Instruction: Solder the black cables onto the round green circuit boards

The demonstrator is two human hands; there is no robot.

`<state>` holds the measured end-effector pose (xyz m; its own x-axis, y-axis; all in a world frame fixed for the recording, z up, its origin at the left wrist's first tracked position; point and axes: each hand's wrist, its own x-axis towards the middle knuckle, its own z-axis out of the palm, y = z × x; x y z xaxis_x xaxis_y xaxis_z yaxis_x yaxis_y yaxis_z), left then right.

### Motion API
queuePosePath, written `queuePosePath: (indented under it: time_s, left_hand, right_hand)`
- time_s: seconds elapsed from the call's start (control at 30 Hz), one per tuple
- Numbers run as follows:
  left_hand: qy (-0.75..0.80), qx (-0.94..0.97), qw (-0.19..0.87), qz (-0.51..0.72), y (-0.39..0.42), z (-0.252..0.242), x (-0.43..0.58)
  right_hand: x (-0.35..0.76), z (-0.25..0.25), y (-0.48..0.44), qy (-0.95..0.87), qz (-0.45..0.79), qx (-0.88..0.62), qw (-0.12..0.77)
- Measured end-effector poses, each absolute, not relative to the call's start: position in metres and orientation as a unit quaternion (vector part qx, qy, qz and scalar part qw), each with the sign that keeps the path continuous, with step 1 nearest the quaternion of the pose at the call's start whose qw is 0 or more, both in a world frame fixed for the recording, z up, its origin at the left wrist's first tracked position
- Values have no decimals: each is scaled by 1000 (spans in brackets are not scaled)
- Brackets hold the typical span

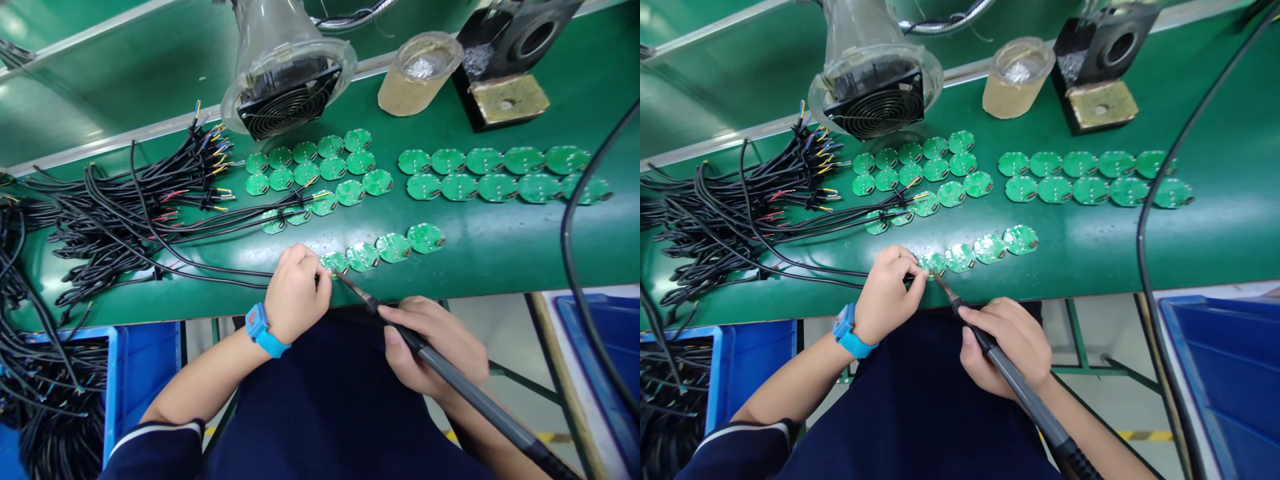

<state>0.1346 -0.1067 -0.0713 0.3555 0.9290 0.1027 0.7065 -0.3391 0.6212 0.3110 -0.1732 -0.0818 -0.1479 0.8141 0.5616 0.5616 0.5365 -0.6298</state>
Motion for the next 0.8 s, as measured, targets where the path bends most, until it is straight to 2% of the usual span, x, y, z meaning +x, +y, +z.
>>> queuePosePath:
  time_s: [0.33, 0.8]
  left_hand:
    - [531, 781, 248, 216, -105, -70, 136]
    - [566, 768, 211, 211, -106, -71, 142]
  right_hand:
    - [311, -76, -172, -705, 130, -495, 491]
    - [307, -77, -167, -738, 119, -484, 454]
